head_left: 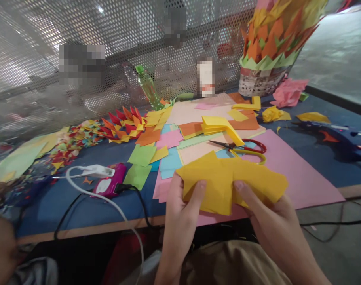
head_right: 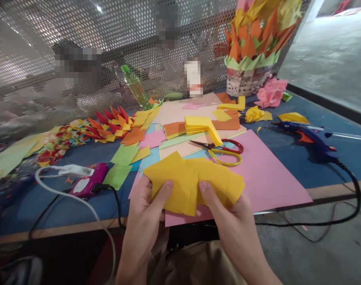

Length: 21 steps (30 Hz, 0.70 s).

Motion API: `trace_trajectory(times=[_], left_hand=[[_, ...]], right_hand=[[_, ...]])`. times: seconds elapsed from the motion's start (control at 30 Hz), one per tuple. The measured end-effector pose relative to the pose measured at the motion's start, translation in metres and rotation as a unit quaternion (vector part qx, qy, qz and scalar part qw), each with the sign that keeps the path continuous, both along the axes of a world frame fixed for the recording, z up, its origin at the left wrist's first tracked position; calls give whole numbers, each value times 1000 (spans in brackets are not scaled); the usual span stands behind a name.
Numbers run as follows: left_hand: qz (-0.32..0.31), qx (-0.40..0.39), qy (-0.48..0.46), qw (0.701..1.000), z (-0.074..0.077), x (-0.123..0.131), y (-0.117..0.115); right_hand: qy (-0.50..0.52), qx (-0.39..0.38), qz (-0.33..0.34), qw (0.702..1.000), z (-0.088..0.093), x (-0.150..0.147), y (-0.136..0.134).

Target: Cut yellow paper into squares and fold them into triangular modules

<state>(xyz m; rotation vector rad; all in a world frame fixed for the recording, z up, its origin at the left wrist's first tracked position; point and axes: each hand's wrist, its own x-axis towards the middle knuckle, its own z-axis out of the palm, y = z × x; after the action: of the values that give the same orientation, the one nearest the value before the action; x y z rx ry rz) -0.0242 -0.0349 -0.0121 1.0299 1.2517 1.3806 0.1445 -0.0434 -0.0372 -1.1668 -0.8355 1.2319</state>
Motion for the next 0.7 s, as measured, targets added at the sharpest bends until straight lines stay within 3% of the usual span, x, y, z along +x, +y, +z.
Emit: trace_trajectory(times=[0.2, 0.47, 0.7], left_hand=[[110, 64, 83, 988, -2, -6, 4], [-13, 8, -12, 1000, -8, 1, 3], [87, 39, 27, 995, -6, 0, 9]], right_hand=[[-24, -4, -30, 999, 13, 3, 2], [6, -7, -27, 1000, 11, -4, 3], [10, 15, -28, 999, 10, -1, 4]])
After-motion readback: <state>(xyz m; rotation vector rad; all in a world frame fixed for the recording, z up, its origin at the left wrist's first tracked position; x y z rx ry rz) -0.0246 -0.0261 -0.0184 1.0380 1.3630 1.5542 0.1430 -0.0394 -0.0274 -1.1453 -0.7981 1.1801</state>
